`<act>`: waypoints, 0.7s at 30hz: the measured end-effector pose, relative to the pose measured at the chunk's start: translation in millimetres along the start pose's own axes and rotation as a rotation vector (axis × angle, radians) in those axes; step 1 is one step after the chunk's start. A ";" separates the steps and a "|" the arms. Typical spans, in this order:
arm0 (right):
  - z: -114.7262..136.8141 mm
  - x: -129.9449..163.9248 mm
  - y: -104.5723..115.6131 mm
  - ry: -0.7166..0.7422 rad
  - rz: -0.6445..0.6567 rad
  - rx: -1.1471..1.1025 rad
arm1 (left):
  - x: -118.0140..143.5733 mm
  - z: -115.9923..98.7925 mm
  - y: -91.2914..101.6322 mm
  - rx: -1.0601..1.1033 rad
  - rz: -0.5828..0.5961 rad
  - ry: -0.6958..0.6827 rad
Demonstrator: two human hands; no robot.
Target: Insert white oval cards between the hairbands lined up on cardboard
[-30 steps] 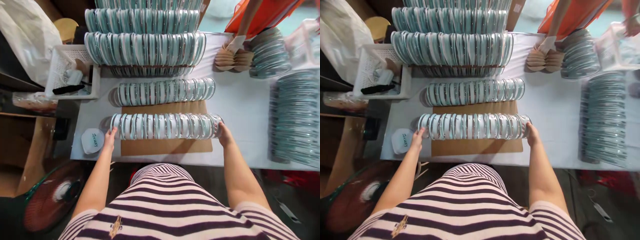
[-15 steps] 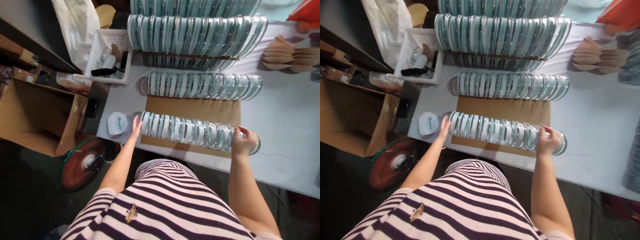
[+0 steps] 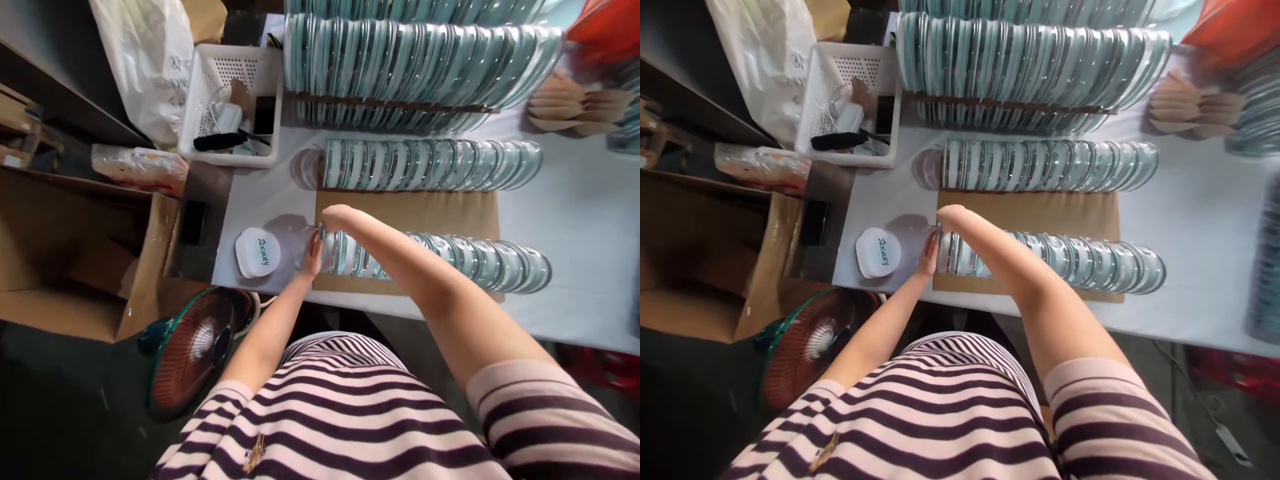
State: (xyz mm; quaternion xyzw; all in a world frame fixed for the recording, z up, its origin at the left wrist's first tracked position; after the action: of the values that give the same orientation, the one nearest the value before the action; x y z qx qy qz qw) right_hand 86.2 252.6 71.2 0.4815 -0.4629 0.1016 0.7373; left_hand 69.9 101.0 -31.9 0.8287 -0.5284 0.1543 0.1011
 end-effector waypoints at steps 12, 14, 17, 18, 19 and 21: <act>49.7 90.9 -128.4 -0.113 -0.327 -0.234 | -5.6 -7.3 -8.9 0.074 0.010 0.057; 68.7 94.4 -157.5 -0.121 -0.306 -0.248 | -5.4 -7.5 -8.8 0.049 0.010 0.054; 80.2 94.7 -174.2 -0.116 -0.268 -0.276 | -3.2 -11.7 -5.4 -0.061 -0.019 -0.007; 77.3 95.6 -171.8 -0.099 -0.269 -0.286 | -2.0 -14.9 -3.1 -0.130 -0.044 -0.053; 70.2 97.4 -165.2 -0.089 -0.291 -0.296 | -0.4 -19.3 -0.9 -0.215 -0.068 -0.115; 43.4 102.6 -141.6 -0.144 -0.399 -0.312 | 3.4 -30.3 1.2 -0.414 -0.081 -0.270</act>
State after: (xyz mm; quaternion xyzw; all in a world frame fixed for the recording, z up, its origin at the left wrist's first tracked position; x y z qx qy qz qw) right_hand 201.7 114.3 68.8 0.4495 -0.4201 -0.1529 0.7733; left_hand 65.7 107.6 -2.5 0.8239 -0.5238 -0.0736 0.2034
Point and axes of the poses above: each hand's wrist, its own x-axis away from the middle knuckle, its own y-axis out of the back of the hand, z = x × y, the point moved 4 cm from there along -x, towards the middle knuckle, and after that the axes turned 4 degrees about z, right-handed, at the moved point
